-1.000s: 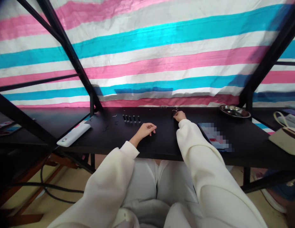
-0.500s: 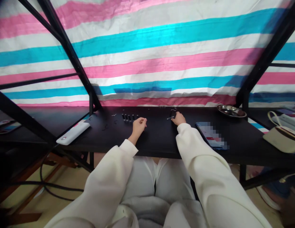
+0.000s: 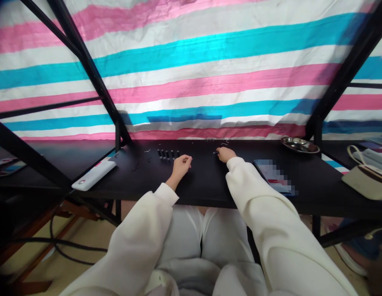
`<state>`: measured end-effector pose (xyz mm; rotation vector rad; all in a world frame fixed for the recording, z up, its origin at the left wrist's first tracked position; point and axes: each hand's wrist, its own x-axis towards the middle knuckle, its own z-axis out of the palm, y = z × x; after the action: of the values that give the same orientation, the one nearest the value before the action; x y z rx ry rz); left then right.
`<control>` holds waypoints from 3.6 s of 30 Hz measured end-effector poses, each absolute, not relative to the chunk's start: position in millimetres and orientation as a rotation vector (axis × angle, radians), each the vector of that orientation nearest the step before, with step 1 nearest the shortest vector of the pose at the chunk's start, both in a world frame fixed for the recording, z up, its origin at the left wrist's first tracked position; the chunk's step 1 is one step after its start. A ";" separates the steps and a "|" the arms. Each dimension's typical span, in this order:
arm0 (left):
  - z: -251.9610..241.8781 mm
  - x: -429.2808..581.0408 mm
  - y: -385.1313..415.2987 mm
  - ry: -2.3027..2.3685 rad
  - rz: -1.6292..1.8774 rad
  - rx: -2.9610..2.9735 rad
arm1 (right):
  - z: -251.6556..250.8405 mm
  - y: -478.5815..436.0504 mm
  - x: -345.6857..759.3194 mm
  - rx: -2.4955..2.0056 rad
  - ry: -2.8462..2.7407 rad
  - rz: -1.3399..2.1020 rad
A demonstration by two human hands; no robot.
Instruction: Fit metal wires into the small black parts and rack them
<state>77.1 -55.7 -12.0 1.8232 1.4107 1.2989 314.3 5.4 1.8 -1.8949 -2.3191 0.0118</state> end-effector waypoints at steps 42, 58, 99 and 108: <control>-18.9 76.7 -54.8 1.403 1.201 2.009 | -24.7 36.7 344.9 -1.914 -1.707 0.226; -18.6 76.0 -55.2 1.473 1.182 2.016 | -22.4 38.9 343.9 -2.013 -1.739 0.229; -10.8 72.6 -44.9 1.157 1.311 1.459 | -18.3 -62.3 250.5 -1.115 -1.351 0.847; -1.3 80.0 -59.8 0.810 0.939 1.409 | -16.6 -65.2 250.2 -0.933 -1.381 1.110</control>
<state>80.0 -59.8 -1.3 1.4091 0.8098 0.9387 250.2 -65.2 -16.6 -0.9329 -1.3809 1.1098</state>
